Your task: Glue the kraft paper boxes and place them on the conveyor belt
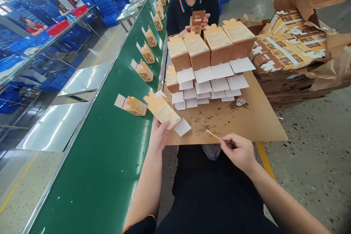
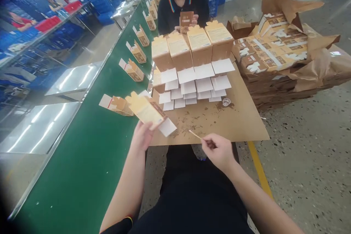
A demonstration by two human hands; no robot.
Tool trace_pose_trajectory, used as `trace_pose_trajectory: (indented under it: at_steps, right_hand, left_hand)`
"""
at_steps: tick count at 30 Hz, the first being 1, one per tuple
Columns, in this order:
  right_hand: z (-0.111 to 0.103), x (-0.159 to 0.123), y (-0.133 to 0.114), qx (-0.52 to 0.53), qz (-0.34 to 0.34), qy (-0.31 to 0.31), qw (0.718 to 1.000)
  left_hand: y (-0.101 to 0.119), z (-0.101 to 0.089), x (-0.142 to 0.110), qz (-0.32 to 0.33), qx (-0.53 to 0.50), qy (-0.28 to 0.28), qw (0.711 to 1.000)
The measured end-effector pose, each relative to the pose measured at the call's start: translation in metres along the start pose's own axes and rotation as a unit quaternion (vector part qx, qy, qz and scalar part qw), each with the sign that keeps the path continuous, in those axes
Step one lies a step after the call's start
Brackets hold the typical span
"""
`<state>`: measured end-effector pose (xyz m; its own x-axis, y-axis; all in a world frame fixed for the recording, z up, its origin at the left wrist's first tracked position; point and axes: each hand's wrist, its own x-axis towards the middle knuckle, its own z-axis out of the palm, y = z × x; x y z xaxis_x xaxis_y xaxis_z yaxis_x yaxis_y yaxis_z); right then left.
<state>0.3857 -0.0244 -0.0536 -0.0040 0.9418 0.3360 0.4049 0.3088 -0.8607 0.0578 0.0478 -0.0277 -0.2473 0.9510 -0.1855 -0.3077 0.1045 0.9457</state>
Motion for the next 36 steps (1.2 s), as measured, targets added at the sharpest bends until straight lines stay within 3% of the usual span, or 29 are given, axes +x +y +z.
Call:
trace_pose_trajectory:
  at_steps: [2,5,10,17,20,24,30,36]
  right_hand:
    - [0.021,0.002,0.002,-0.004,-0.018,-0.052,0.998]
    - [0.048,0.007,0.014,-0.038,-0.035,-0.097,0.994]
    - [0.068,0.006,0.033,-0.107,-0.059,-0.145,0.982]
    - [0.078,-0.009,0.031,-0.130,-0.091,-0.205,0.966]
    - [0.077,-0.004,0.030,-0.136,-0.075,-0.204,0.967]
    - [0.067,0.006,0.033,-0.113,-0.042,-0.153,0.981]
    - [0.044,0.001,0.030,-0.045,0.018,-0.069,0.996]
    - [0.024,-0.010,0.021,-0.018,0.059,-0.034,0.998]
  left_hand:
    - [-0.030,0.006,-0.016,-0.014,0.014,0.010,1.000]
    - [-0.053,0.010,-0.021,-0.005,0.039,0.030,0.999]
    - [-0.063,0.006,-0.018,0.013,0.059,0.051,0.997]
    - [-0.073,0.003,-0.019,0.025,0.086,0.058,0.994]
    - [-0.072,0.005,-0.021,0.028,0.098,0.050,0.994]
    - [-0.067,0.014,-0.032,0.047,0.123,0.044,0.990]
    - [-0.064,0.027,-0.056,0.063,0.291,0.079,0.951]
    - [-0.064,0.029,-0.062,0.058,0.341,0.082,0.935]
